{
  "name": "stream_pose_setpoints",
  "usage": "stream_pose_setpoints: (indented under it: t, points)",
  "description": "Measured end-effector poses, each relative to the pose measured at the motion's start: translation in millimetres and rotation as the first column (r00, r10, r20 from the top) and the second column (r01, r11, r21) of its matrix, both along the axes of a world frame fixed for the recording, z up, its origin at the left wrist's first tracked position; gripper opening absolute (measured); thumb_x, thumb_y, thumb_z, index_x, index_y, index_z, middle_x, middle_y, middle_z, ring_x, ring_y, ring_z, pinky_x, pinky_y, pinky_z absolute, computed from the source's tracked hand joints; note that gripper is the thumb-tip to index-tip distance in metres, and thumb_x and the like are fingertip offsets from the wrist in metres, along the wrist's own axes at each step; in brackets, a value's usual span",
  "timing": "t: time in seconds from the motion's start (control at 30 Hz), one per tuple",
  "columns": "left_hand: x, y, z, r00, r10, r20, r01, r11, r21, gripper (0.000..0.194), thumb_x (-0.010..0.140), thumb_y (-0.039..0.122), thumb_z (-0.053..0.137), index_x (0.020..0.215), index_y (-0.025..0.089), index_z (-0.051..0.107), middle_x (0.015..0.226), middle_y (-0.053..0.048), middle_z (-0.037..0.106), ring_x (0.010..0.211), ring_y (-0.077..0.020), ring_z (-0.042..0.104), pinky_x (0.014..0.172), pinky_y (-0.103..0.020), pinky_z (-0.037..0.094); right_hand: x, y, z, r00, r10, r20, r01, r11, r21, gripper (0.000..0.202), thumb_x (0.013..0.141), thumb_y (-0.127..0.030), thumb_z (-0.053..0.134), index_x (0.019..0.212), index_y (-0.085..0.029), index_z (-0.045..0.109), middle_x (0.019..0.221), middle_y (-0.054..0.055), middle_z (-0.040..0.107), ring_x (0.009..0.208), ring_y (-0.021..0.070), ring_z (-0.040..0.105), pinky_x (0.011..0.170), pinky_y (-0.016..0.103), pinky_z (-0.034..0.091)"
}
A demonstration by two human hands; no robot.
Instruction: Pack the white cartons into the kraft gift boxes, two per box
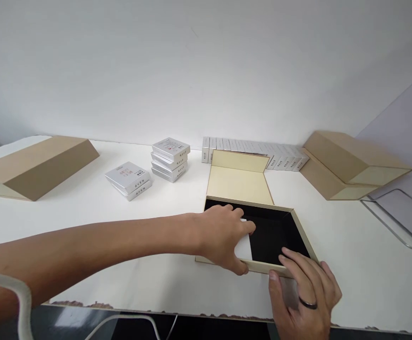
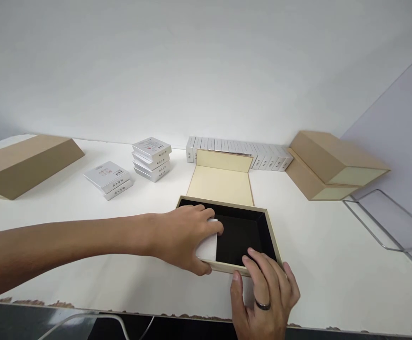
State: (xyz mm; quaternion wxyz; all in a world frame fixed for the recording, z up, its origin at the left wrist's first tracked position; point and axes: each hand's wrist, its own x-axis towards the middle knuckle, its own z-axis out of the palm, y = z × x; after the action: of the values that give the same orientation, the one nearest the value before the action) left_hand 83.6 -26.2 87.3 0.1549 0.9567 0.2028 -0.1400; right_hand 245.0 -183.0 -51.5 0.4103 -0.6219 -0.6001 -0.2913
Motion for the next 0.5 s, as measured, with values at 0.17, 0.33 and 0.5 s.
stream_pose_setpoints:
  t: [0.17, 0.33, 0.5]
  points:
    - [10, 4, 9.8, 0.989, -0.016, -0.149, 0.015, 1.000, -0.013, 0.083, 0.072, 0.068, 0.067, 0.142, 0.026, 0.053, 0.121, -0.015, 0.062, 0.103, -0.0357, 0.064, 0.078, -0.044, 0.055, -1, 1, -0.6, 1.000, 0.000, -0.004, 0.000, 1.000, 0.004, 0.018, 0.094, -0.025, 0.065, 0.109, -0.015, 0.067, 0.110, 0.012, 0.074, 0.108, 0.0280, 0.067, 0.114, 0.059, 0.041]
    - [16, 12, 9.4, 0.982, -0.022, -0.189, 0.005, 0.996, -0.090, 0.092, 0.066, 0.071, 0.069, 0.144, 0.026, 0.052, 0.128, -0.016, 0.059, 0.110, -0.0381, 0.062, 0.086, -0.048, 0.055, 2, 1, -2.0, 1.000, -0.007, 0.011, 0.007, 1.000, 0.016, 0.021, 0.093, -0.026, 0.067, 0.111, -0.015, 0.067, 0.109, 0.012, 0.074, 0.108, 0.0281, 0.068, 0.114, 0.058, 0.041]
    - [-7, 9, 13.9, 0.999, -0.023, 0.032, 0.029, 0.975, -0.220, 0.090, 0.071, 0.066, 0.075, 0.150, 0.033, 0.047, 0.146, -0.013, 0.050, 0.133, -0.0385, 0.049, 0.103, -0.053, 0.049, 4, 2, -3.8, 1.000, -0.017, -0.004, 0.017, 0.999, 0.039, 0.019, 0.093, -0.029, 0.068, 0.107, -0.016, 0.068, 0.106, 0.012, 0.076, 0.103, 0.0285, 0.069, 0.113, 0.059, 0.042]
